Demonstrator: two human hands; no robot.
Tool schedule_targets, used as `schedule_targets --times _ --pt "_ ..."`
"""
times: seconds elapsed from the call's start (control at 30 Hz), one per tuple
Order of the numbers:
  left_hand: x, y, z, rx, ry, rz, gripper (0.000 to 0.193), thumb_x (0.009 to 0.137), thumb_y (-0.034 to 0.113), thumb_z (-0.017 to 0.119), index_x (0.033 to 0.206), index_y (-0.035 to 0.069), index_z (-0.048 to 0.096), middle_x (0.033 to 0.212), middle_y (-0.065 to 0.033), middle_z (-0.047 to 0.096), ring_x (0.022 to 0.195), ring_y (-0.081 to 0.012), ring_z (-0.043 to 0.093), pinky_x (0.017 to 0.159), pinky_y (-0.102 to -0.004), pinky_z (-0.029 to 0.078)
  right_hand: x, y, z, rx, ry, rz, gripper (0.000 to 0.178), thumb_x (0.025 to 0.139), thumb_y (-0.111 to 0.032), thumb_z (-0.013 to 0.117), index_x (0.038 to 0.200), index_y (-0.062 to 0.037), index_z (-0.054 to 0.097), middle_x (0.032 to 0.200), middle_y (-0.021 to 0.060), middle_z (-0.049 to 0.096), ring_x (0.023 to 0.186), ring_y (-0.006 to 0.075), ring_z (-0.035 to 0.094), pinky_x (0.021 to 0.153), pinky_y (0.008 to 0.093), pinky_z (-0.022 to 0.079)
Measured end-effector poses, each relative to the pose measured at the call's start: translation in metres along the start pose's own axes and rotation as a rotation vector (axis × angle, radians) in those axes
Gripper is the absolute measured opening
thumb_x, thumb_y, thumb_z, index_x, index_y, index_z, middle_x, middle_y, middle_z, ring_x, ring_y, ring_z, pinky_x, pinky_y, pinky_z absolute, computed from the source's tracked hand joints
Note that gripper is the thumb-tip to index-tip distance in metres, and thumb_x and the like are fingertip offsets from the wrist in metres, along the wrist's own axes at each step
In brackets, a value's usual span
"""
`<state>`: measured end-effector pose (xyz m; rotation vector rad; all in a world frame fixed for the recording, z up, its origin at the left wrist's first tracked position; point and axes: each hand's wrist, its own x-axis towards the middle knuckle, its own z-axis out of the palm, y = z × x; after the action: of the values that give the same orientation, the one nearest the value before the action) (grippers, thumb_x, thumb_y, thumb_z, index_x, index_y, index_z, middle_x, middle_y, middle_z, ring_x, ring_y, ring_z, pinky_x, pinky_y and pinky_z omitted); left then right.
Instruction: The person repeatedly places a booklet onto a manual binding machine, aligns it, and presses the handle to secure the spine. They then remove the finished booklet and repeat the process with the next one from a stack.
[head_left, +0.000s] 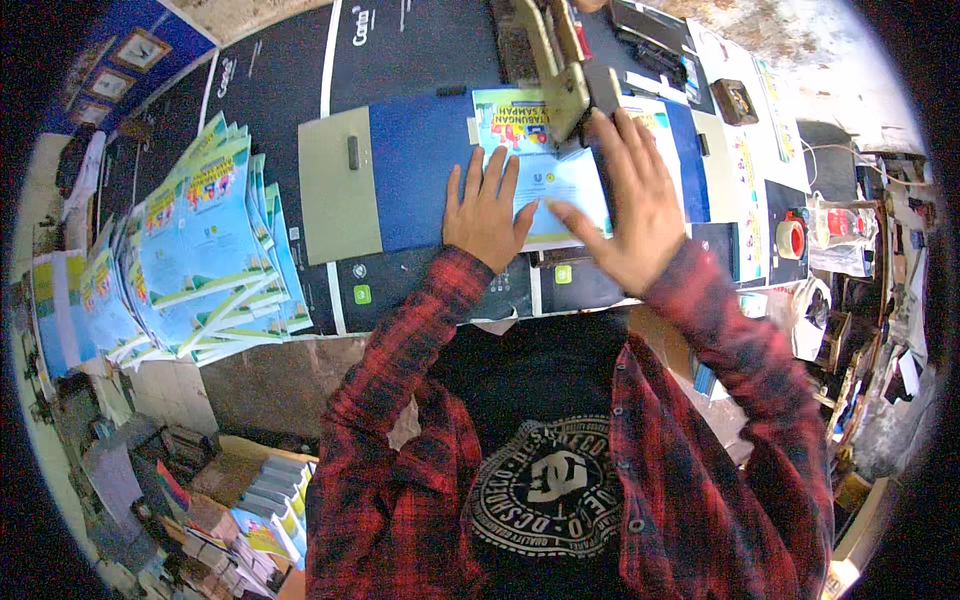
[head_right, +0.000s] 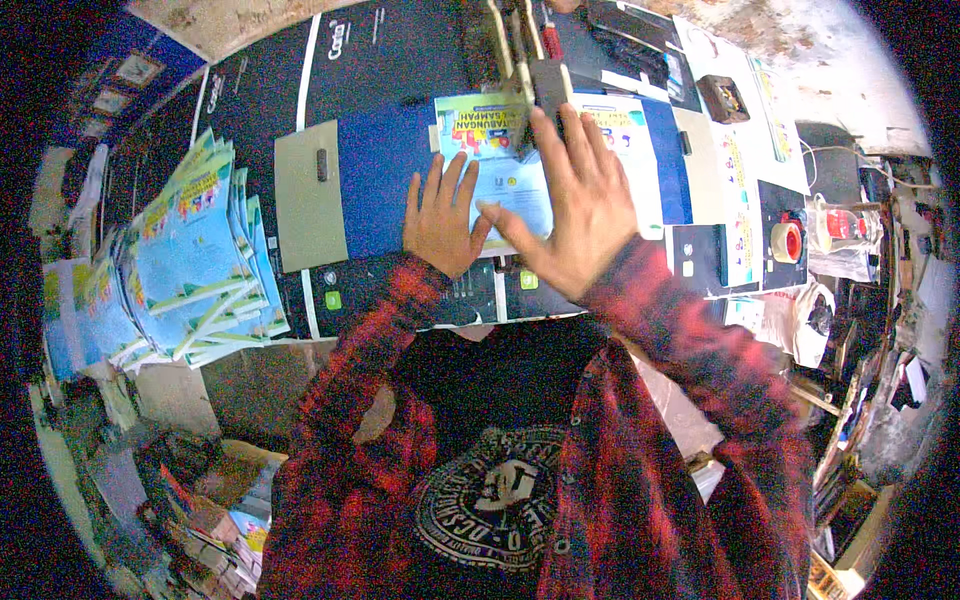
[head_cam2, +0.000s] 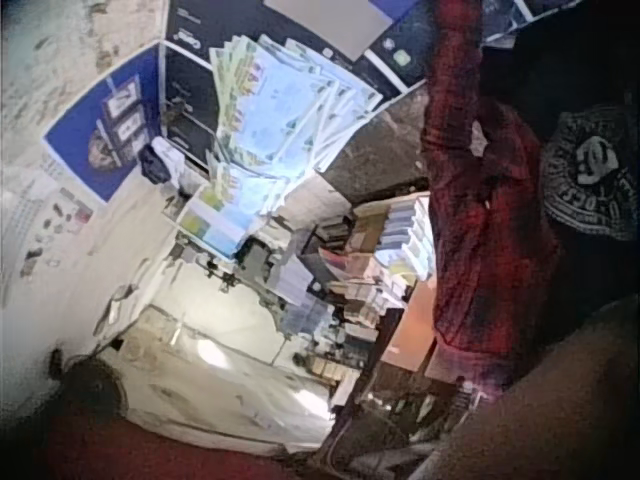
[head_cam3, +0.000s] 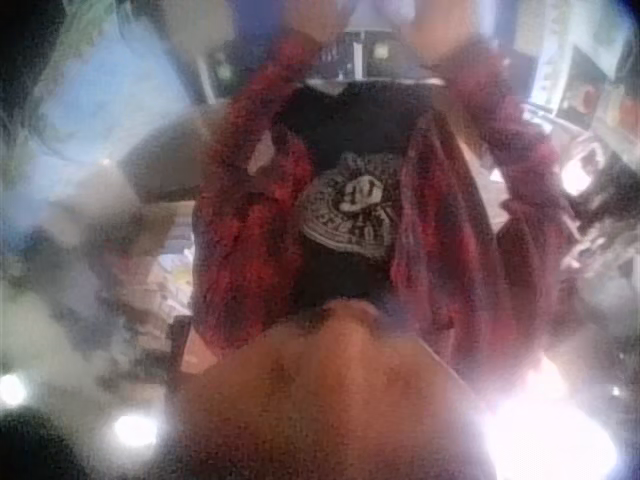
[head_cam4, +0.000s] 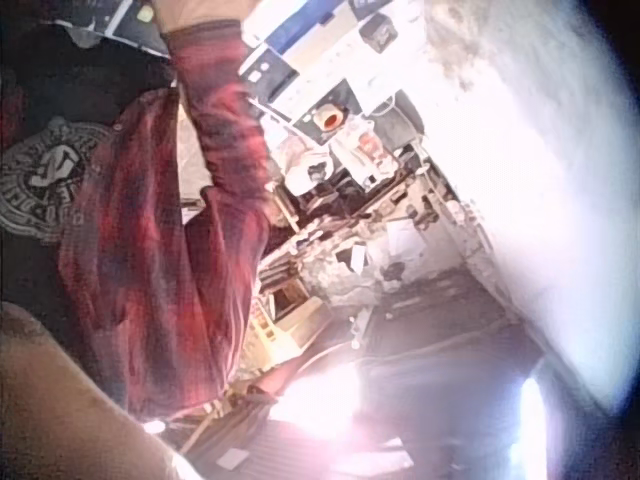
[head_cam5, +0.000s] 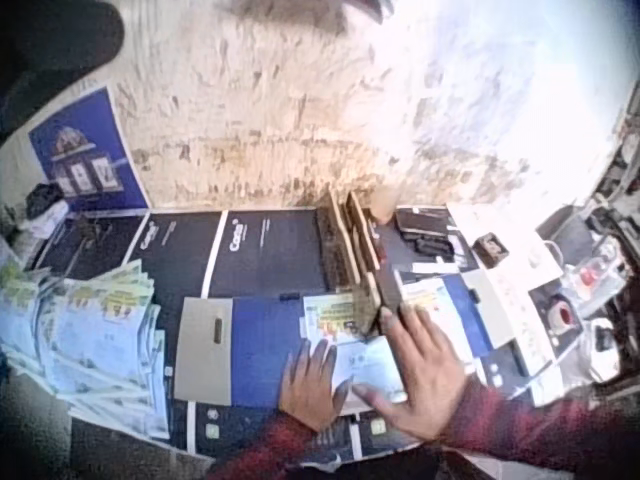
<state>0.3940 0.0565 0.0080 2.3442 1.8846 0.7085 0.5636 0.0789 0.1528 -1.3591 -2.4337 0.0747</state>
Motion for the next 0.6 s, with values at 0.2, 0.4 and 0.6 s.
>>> schedule_targets --times 0.2,0.4,0.6 --pt "0.010 -0.005 0.002 -0.004 -0.019 0.013 0.060 0.092 0.044 0.053 0.137 0.004 0.049 0.146 -0.0142 0.042 0.138 -0.0359 0.034 0.111 -0.0564 0.025 -0.013 0.009 0.053 0.048 0.054 0.060 0.099 0.078 -0.048 0.069 0.154 -0.0081 0.019 0.158 0.0268 0.013 0.144 0.0475 0.017 0.112 0.0576 0.027" --pt "0.007 -0.001 0.001 0.003 -0.065 -0.002 0.063 0.093 0.047 0.053 0.140 0.005 0.046 0.150 -0.0137 0.038 0.140 -0.0356 0.033 0.113 -0.0556 0.024 0.042 0.070 -0.027 0.879 -0.305 -0.069 0.064 0.090 -0.049 0.060 0.138 -0.0072 0.051 0.141 0.0180 0.050 0.126 0.0313 0.051 0.107 0.0397 0.037" --pt "0.001 -0.004 -0.002 -0.084 0.027 -0.198 0.071 0.089 0.045 0.060 0.133 -0.009 0.045 0.146 -0.0300 0.035 0.137 -0.0484 0.030 0.113 -0.0564 0.023 -0.008 0.179 0.068 -0.437 -0.351 0.228 0.099 0.075 -0.063 0.070 0.151 -0.0143 0.030 0.153 0.0222 0.033 0.143 0.0403 0.028 0.113 0.0556 0.027"
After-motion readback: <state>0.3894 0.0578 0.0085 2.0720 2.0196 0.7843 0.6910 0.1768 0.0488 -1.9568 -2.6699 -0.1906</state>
